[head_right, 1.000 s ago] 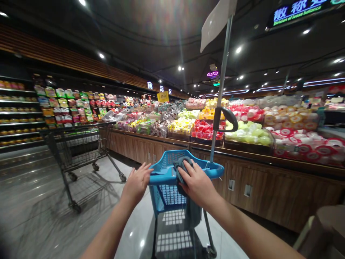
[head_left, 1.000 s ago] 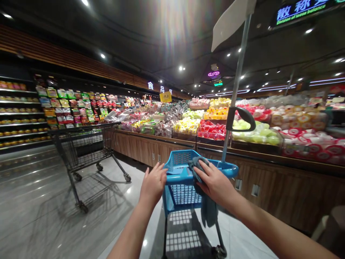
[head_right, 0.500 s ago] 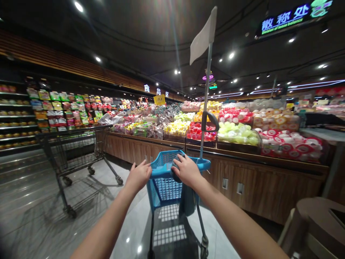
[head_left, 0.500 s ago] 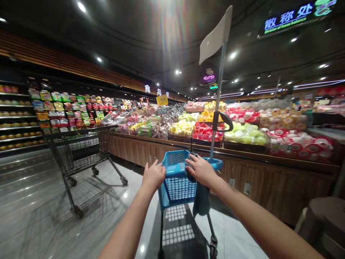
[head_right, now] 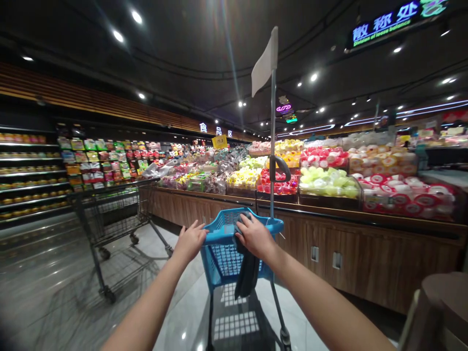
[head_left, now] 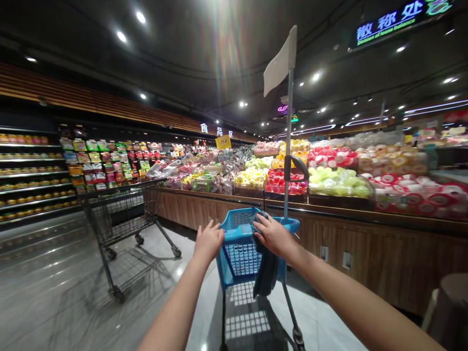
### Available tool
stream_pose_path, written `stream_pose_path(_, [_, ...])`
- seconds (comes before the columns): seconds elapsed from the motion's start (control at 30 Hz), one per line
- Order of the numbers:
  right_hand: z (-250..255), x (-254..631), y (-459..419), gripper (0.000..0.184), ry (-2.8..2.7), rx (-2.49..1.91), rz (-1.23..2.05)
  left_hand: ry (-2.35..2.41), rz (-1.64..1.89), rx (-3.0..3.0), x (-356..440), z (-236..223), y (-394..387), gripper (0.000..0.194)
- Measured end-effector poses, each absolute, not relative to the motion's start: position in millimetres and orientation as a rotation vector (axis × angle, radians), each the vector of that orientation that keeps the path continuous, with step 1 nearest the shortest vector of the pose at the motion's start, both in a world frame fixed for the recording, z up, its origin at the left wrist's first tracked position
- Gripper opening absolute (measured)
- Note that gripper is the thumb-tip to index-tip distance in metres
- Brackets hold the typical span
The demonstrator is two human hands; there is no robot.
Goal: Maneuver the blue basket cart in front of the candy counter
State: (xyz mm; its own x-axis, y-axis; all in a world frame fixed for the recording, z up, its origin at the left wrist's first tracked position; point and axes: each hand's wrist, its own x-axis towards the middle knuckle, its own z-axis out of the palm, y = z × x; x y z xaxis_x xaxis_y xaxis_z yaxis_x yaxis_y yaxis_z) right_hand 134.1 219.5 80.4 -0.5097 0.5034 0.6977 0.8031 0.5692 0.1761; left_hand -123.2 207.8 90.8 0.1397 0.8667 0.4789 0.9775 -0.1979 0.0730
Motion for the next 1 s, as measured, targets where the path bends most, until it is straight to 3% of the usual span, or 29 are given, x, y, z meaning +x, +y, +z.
stream_pose_path(0.17, [81.9,132.1,221.7,0.035,-2.123,-1.157,-0.641,-1.821,-0.673,-2.163,-118.5,87.1,212.6,0.045])
stream_pose_path(0.57, [98.1,62.8,220.4,0.034,-2.292,-0.941,-0.605,-1.866,-0.686,-2.126,-121.2,91.4,208.7,0.044])
stream_pose_path(1.0, [88.1,126.3,236.7,0.035,-2.322,-0.901,-0.569,-1.821,-0.658,-2.136,-126.2,89.7,207.5,0.045])
